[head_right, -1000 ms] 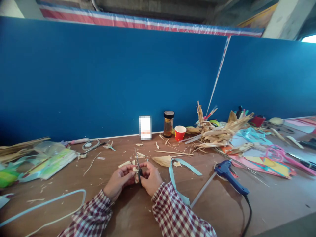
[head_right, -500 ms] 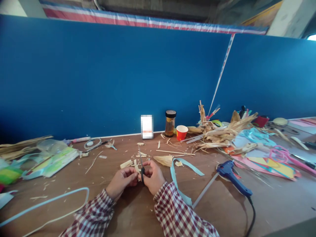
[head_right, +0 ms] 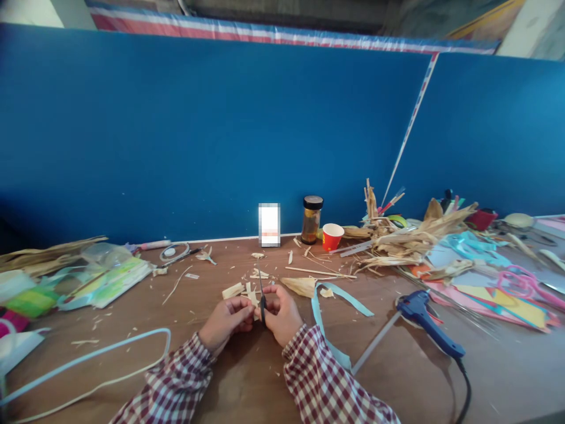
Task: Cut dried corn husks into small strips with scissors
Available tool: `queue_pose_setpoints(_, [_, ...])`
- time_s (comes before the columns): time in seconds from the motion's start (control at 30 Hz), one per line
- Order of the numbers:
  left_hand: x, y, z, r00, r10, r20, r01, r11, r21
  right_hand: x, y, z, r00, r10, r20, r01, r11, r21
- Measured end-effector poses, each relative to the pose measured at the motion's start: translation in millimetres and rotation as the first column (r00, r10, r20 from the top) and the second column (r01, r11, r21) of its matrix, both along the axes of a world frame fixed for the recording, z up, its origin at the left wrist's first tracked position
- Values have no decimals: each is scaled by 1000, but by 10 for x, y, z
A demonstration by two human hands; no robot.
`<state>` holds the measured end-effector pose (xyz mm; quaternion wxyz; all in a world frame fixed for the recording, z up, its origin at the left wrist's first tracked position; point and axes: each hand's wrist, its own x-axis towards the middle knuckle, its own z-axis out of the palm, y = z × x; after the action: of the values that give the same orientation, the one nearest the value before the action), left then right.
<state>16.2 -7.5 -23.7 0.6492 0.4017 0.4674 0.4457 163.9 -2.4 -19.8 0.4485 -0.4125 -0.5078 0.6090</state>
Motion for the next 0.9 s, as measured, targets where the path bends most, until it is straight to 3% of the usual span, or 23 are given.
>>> queue_pose_setpoints(0.2, [-72, 44, 79, 987, 154, 50, -153, 988, -22, -10, -33, 38, 996, 86, 17, -86, 996, -14])
queue_pose_setpoints(0.43, [-239, 109, 167, 934, 333, 127, -333, 943, -21, -29, -31, -147, 963, 256, 85, -252, 966, -50])
queue_pose_setpoints(0.9, [-212, 105, 169, 909, 378, 175, -374, 926, -53, 10, -33, -89, 931, 341, 129, -322, 935, -150])
